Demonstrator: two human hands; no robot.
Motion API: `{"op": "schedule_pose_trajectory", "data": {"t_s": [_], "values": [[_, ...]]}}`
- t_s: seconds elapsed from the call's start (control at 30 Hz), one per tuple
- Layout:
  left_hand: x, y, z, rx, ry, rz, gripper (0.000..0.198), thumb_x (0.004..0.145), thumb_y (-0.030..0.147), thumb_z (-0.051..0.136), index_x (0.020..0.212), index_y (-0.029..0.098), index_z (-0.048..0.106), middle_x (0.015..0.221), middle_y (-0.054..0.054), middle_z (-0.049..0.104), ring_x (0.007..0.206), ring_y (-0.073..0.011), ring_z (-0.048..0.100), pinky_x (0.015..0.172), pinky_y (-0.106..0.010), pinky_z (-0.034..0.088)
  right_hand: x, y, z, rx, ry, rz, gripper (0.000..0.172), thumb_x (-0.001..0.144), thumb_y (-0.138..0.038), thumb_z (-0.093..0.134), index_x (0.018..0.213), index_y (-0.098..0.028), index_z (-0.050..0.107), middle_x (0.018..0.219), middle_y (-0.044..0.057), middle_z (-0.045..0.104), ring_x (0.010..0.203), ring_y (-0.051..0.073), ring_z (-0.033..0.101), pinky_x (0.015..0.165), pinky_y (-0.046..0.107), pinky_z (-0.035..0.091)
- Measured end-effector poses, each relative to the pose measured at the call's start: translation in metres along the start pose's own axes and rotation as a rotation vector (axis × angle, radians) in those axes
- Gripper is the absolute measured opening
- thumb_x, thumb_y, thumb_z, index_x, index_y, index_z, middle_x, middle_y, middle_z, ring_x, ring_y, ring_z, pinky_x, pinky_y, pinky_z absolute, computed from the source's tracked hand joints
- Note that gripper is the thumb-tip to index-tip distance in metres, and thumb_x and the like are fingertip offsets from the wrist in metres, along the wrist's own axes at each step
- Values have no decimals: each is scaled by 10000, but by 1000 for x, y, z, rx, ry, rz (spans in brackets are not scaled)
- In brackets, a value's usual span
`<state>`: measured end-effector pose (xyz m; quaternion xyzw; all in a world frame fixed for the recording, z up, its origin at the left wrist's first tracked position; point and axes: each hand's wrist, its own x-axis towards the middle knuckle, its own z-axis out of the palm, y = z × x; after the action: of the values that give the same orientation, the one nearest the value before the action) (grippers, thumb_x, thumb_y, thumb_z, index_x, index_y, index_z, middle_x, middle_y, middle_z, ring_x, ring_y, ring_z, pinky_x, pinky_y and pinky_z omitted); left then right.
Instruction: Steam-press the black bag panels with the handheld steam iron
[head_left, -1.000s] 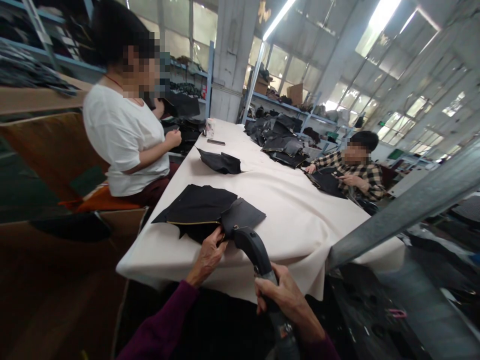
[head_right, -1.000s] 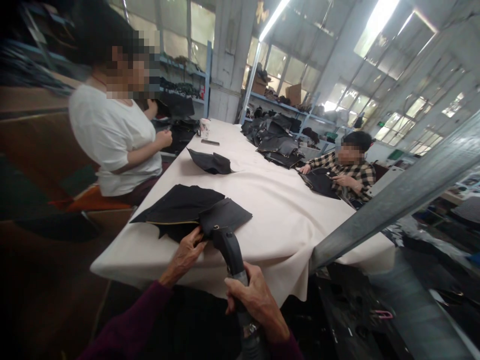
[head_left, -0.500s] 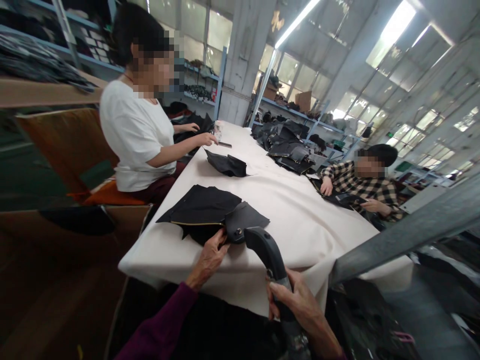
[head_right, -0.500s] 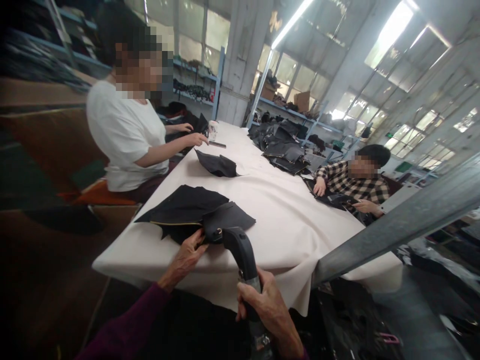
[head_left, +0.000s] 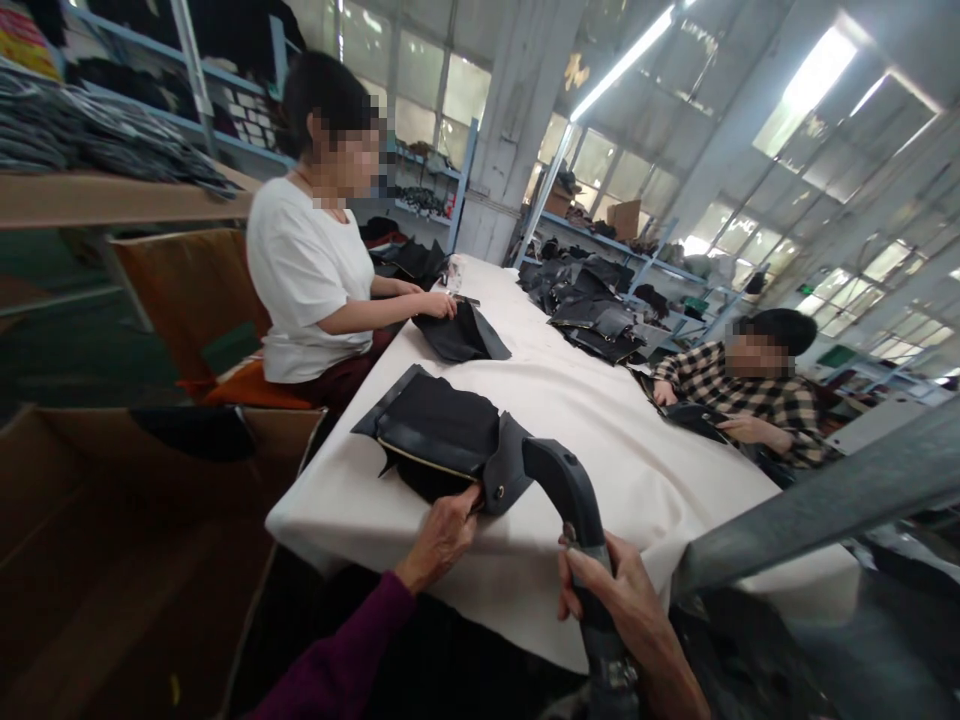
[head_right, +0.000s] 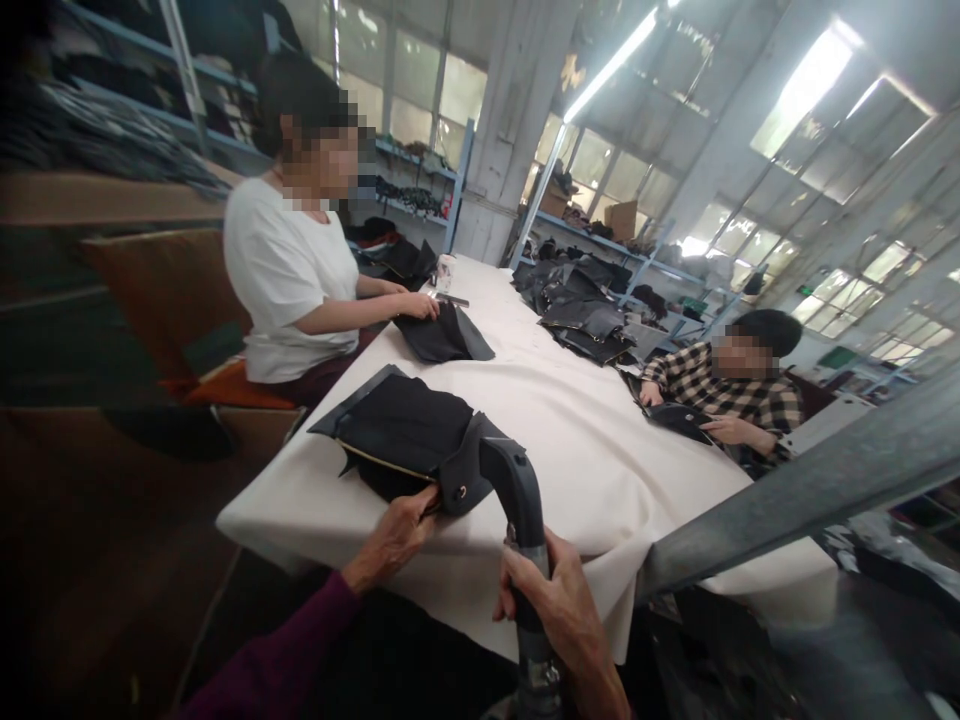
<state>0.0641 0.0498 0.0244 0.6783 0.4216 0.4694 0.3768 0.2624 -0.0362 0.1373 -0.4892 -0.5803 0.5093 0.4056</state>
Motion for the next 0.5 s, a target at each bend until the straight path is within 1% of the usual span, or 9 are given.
{"op": "schedule_pose_trajectory", "data": {"t_s": [0.13,0.2,0.23,0.27,0.3,0.37,0.4,0.43,0.5], "values": [[-1,5,-7,-33,-18,1,337,718,101,496,1009,199,634,908,-84,671,902,-259,622,799,-295,425,-16,3,7,-98,6,88,392,804,-507,601,802,-123,520,502,-15,502,472,152,557,504,263,468],[3,9,-16,-193,-50,-42,259,736,175,561,985,167,634,955,-84,668,919,-245,612,812,-289,433,-23,4,12,-133,7,116,427,799,-548,589,759,-130,509,479,-16,495,466,148,555,505,253,452],[6,11,-21,-297,-61,-84,220,755,252,591,942,143,636,949,-91,668,908,-241,611,810,-290,441,-26,4,14,-142,10,122,441,792,-565,589,743,-135,502,475,-19,490,463,142,551,505,247,448],[9,13,-25,-399,-63,-130,264,781,358,594,894,123,634,922,-101,668,881,-237,613,802,-295,452,-29,4,16,-144,18,126,450,785,-576,592,743,-137,497,472,-22,487,462,138,547,507,242,447],[13,15,-30,-482,-57,-173,384,809,483,551,862,110,626,880,-109,667,838,-230,618,784,-303,465,-31,3,18,-140,30,126,455,777,-582,598,758,-138,496,470,-26,485,458,134,541,507,241,448],[20,17,-38,-625,-59,-270,627,823,686,384,869,103,609,791,-115,660,739,-213,627,736,-316,487,-35,2,21,-122,42,126,454,769,-578,608,805,-141,492,466,-33,483,457,137,535,509,246,458],[22,17,-40,-713,-65,-338,706,810,741,317,888,101,603,764,-122,658,706,-209,632,721,-323,495,-37,2,22,-114,40,126,447,773,-572,606,813,-144,486,466,-35,481,457,138,533,512,250,464],[25,16,-40,-794,-60,-409,741,791,770,298,893,99,596,738,-128,656,679,-212,636,704,-331,503,-39,2,23,-112,25,128,440,779,-569,602,811,-147,481,469,-34,484,460,140,535,517,255,469],[28,12,-38,-882,-12,-510,660,761,738,428,866,104,579,713,-137,657,662,-223,644,682,-342,513,-42,3,24,-117,-9,119,435,791,-569,591,788,-150,475,486,-25,495,470,140,541,530,262,478]]}}
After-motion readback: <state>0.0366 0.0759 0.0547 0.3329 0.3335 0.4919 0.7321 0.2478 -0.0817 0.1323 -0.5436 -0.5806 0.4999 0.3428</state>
